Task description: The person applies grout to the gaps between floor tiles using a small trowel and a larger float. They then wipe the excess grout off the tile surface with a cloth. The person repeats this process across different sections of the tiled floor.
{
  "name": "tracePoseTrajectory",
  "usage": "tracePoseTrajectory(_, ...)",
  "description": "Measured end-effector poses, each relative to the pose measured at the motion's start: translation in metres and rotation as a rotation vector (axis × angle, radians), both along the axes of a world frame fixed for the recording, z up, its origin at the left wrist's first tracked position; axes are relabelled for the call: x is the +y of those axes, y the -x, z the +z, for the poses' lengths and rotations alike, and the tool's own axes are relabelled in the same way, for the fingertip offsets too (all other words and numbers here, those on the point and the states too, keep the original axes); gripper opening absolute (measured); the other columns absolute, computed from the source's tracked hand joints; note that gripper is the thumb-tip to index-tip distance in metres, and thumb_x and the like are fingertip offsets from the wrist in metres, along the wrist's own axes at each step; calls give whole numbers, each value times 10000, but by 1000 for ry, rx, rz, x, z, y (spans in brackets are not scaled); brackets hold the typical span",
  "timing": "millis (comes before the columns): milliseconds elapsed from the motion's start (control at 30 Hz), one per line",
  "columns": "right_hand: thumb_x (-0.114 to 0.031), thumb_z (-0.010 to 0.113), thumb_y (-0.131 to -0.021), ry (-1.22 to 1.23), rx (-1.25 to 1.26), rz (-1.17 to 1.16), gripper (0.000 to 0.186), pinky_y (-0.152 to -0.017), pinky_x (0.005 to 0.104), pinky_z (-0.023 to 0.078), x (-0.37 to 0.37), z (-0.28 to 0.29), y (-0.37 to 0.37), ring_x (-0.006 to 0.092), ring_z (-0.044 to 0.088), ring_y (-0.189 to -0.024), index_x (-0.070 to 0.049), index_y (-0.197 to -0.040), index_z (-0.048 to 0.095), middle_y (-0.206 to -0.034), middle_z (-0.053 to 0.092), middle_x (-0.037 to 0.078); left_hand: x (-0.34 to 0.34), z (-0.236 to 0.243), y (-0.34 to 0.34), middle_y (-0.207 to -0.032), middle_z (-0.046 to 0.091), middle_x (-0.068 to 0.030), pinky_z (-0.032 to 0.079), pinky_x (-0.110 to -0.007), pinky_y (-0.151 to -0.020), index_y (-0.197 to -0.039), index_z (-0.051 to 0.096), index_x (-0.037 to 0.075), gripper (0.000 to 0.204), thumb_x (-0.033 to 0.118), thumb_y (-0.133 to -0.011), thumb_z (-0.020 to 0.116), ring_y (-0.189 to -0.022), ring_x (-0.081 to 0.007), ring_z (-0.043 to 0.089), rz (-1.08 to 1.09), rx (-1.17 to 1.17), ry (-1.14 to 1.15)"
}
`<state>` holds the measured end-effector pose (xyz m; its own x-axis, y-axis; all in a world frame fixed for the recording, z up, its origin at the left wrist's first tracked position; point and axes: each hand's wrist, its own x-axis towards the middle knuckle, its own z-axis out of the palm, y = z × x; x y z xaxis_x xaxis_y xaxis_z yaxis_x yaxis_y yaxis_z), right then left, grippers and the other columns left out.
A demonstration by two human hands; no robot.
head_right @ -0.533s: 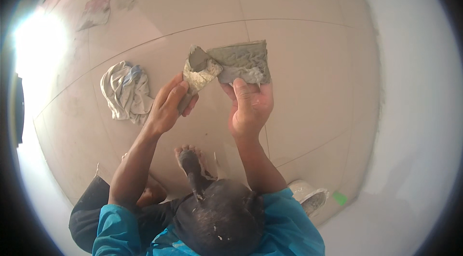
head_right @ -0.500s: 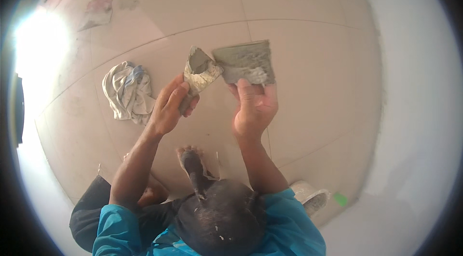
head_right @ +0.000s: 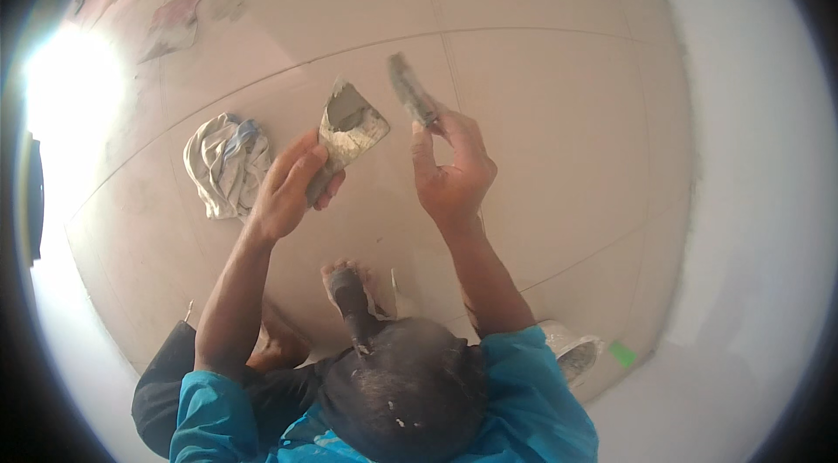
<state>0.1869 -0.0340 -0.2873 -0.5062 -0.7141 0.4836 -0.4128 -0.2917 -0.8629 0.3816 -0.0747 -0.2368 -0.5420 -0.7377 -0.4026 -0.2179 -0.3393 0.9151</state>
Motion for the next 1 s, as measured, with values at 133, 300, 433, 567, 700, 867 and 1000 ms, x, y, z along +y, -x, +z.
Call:
tracePoseTrajectory(133,36,714,-742,84,44,-53,275,-809,343,527,-15,2,-5,257,625,-940,-9,-1006,651,-1033,661,136,13,5,12,-710,516,8,383,-234,-532,-1042,520,54,284,278,-1002,351,-575,-69,456,86,157,-236)
tracePoseTrajectory(300,45,753,-713,281,399,-75,304,-822,343,522,-36,16,-4,234,595,-969,1,-991,638,-1060,644,136,13,12,17,-702,526,-13,387,-226,-481,-1130,519,61,330,302,-996,337,-536,-83,475,93,278,-341)
tracePoseTrajectory(433,37,754,-685,197,469,-99,295,-778,336,503,-51,19,1,229,595,-920,-25,-953,648,-1024,662,110,2,18,6,-696,528,-33,394,-226,-466,-1162,513,58,342,294,-993,333,-527,-95,484,112,319,-380)
tracePoseTrajectory(567,59,731,-641,205,512,-115,306,-751,334,478,-57,18,-1,235,596,-885,-59,-914,662,-1003,677,78,-2,23,4,-700,531,-41,390,-232,-453,-1163,512,53,337,283,-990,336,-522,-99,485,126,302,-360)
tracePoseTrajectory(700,42,740,-642,211,552,-105,282,-767,339,494,-55,17,-4,236,597,-894,-54,-899,674,-1005,675,67,-6,28,8,-693,531,-42,387,-234,-440,-1151,516,53,328,278,-987,343,-512,-100,484,174,327,-397)
tracePoseTrajectory(867,26,731,-668,251,686,21,254,-780,364,511,-46,17,4,241,597,-923,-48,-906,683,-1028,671,61,-19,33,-3,-684,530,-38,385,-233,-435,-1129,521,53,319,277,-985,346,-506,-97,481,222,303,-390)
tracePoseTrajectory(1000,29,716,-680,327,759,163,241,-783,391,532,-41,19,10,260,607,-900,-41,-907,678,-1058,668,86,-31,34,-15,-691,534,-35,396,-233,-449,-1122,520,43,333,283,-985,333,-518,-91,485,257,266,-347)
